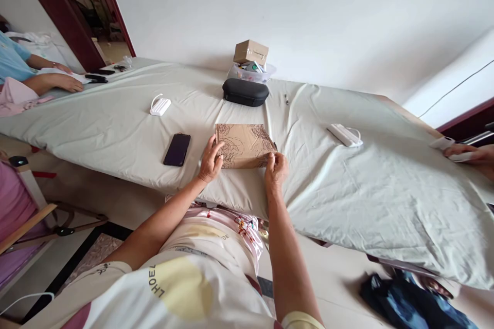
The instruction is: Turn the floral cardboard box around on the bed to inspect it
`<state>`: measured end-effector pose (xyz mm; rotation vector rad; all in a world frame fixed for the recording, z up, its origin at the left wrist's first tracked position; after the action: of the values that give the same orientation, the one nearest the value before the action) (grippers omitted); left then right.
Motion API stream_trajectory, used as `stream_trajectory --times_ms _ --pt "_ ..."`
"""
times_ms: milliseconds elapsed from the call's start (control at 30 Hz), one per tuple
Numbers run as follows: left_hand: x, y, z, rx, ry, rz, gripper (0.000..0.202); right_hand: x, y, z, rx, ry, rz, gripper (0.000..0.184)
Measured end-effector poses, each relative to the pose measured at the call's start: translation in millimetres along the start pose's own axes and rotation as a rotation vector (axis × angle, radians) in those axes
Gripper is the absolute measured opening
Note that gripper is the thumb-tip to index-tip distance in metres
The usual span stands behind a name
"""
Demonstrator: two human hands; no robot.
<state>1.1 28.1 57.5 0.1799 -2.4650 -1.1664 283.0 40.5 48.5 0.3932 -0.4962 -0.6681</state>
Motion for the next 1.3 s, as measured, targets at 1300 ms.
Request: stream_trajectory --times_ms 1300 --pt "-0.3 -14 48 0.398 0.047 0.056 0.063 -29 -15 -32 0.046 -0.195 0.250 0.030"
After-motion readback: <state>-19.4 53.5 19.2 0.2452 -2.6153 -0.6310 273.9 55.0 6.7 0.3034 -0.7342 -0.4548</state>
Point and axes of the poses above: each hand's wrist, its own y-axis towards the middle knuckle, its own x-axis out of the back of the hand, z = x × y, the point moved 7 cm from there along y, towards the middle knuckle, and after that the axes turned 7 degrees about -x, right-handed, at the moved point
